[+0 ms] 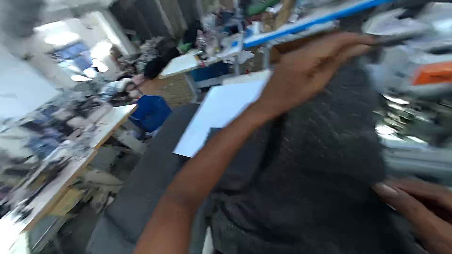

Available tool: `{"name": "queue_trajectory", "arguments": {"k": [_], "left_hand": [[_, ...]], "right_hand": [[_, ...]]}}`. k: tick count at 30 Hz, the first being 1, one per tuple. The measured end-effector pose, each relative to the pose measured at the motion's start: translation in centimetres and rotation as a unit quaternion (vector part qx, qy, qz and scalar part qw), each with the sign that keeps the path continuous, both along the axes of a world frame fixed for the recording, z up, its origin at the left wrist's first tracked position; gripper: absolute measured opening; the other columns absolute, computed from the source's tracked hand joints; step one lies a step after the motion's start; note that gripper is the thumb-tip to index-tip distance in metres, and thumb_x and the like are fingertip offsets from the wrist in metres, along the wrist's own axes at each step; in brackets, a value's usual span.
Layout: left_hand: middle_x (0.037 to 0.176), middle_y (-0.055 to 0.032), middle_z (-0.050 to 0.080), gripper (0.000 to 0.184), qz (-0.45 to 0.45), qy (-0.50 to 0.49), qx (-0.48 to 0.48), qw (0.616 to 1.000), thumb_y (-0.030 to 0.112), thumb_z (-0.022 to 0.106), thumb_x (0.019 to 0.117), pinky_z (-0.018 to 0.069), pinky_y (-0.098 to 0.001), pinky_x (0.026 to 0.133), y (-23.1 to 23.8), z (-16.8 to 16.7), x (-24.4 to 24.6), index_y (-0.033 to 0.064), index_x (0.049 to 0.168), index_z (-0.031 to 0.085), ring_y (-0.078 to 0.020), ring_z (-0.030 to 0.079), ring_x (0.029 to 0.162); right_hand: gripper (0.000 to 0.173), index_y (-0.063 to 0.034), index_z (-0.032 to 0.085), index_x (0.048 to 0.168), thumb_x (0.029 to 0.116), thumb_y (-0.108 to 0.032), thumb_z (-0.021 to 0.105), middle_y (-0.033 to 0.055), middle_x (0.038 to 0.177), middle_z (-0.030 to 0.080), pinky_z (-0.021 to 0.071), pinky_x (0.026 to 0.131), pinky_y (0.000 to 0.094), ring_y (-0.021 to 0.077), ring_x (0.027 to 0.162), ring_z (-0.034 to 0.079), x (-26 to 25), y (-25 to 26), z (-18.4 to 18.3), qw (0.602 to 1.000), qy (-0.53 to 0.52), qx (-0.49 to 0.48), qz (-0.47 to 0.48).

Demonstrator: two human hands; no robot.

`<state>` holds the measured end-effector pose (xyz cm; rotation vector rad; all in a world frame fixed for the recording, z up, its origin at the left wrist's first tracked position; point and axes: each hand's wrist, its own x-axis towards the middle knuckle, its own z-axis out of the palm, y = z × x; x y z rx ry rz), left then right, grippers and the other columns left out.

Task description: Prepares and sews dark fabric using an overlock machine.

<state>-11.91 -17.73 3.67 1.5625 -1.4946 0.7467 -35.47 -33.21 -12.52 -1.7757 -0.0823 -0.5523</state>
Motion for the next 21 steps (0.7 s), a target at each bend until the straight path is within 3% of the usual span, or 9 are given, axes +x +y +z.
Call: {"name": "queue_trajectory", "arguments": {"k": [2, 4, 6, 10, 14, 18, 20, 21], "left_hand": [[0.102, -0.0161, 0.074, 0.018, -0.023, 0.009, 0.007, 1.000, -0.001, 0.059, 0.0998, 0.0593, -0.0274, 0.084, -0.2, -1.3, 0.3, -0.0118, 0.109, 0.071, -0.0118, 0.071, 0.090], [0.103, -0.0104, 0.073, 0.021, 0.001, 0.012, 0.025, 1.000, 0.006, 0.056, 0.1038, 0.0574, -0.0249, 0.084, -0.2, -1.9, 0.5, -0.0084, 0.112, 0.069, -0.0066, 0.068, 0.091], [0.103, -0.0057, 0.071, 0.022, 0.022, 0.034, 0.033, 0.999, 0.011, 0.054, 0.1058, 0.0573, -0.0245, 0.083, 0.2, -2.4, 0.7, -0.0050, 0.112, 0.068, -0.0046, 0.067, 0.090], [0.096, 0.0020, 0.070, 0.016, 0.011, 0.061, 0.004, 0.998, 0.011, 0.056, 0.1051, 0.0576, -0.0218, 0.077, 0.0, -2.9, 1.1, -0.0007, 0.109, 0.066, -0.0015, 0.067, 0.084], [0.093, 0.0037, 0.071, 0.014, 0.013, 0.089, -0.001, 0.996, 0.011, 0.057, 0.1047, 0.0583, -0.0216, 0.076, 0.1, -3.0, 0.7, 0.0015, 0.109, 0.066, -0.0018, 0.068, 0.082], [0.093, 0.0049, 0.070, 0.010, 0.032, 0.244, -0.010, 0.969, 0.010, 0.057, 0.1048, 0.0595, -0.0268, 0.081, 0.1, -2.3, -2.3, 0.0065, 0.109, 0.065, -0.0069, 0.069, 0.086], [0.093, 0.0036, 0.069, 0.009, 0.026, 0.264, -0.033, 0.964, 0.010, 0.056, 0.1049, 0.0590, -0.0287, 0.083, -0.9, -2.3, -3.1, 0.0060, 0.107, 0.064, -0.0084, 0.068, 0.087], [0.094, 0.0026, 0.068, 0.010, 0.039, 0.235, -0.027, 0.971, 0.010, 0.056, 0.1044, 0.0578, -0.0277, 0.083, -1.9, -2.9, -2.9, 0.0044, 0.106, 0.065, -0.0077, 0.067, 0.087]], "right_hand": [[0.016, -0.0089, 0.073, 0.092, 0.0927, -0.025, 0.070, -0.0053, 0.085, 0.070, 0.0556, 0.062, 0.0203, -0.0004, 0.070, 0.063, -0.1, -0.4, -2.2, 0.992, -0.013, -0.017, -0.123], [0.010, -0.0130, 0.075, 0.091, 0.0910, -0.023, 0.072, -0.0067, 0.085, 0.072, 0.0579, 0.061, 0.0206, 0.0011, 0.068, 0.065, 0.3, -0.3, -2.4, 0.988, -0.031, 0.000, -0.153], [0.006, -0.0123, 0.075, 0.091, 0.0905, -0.018, 0.074, -0.0042, 0.086, 0.072, 0.0586, 0.061, 0.0224, 0.0046, 0.069, 0.066, 0.7, -0.3, -2.3, 0.990, -0.030, 0.039, -0.132], [0.007, -0.0121, 0.074, 0.087, 0.0900, -0.017, 0.077, -0.0045, 0.071, 0.069, 0.0495, 0.049, 0.0200, 0.0037, 0.056, 0.059, 0.8, -0.4, -1.9, 0.987, -0.006, 0.083, -0.137], [0.009, -0.0117, 0.072, 0.084, 0.0885, -0.017, 0.078, -0.0033, 0.068, 0.068, 0.0481, 0.046, 0.0208, 0.0048, 0.052, 0.058, 1.1, -0.4, -2.1, 0.984, 0.002, 0.092, -0.153], [0.012, -0.0138, 0.069, 0.079, 0.0869, -0.016, 0.078, -0.0038, 0.065, 0.065, 0.0447, 0.043, 0.0204, 0.0049, 0.050, 0.056, 0.5, -0.3, -1.6, 0.984, 0.000, 0.104, -0.146], [0.008, -0.0132, 0.067, 0.085, 0.0852, -0.010, 0.074, -0.0023, 0.069, 0.066, 0.0460, 0.045, 0.0193, 0.0054, 0.053, 0.057, -0.8, -0.4, -0.4, 0.986, 0.008, 0.145, -0.078], [0.012, -0.0119, 0.068, 0.096, 0.0853, -0.008, 0.073, -0.0016, 0.072, 0.066, 0.0494, 0.047, 0.0194, 0.0066, 0.056, 0.059, -1.5, -0.6, -0.2, 0.987, 0.025, 0.155, -0.039]]}}
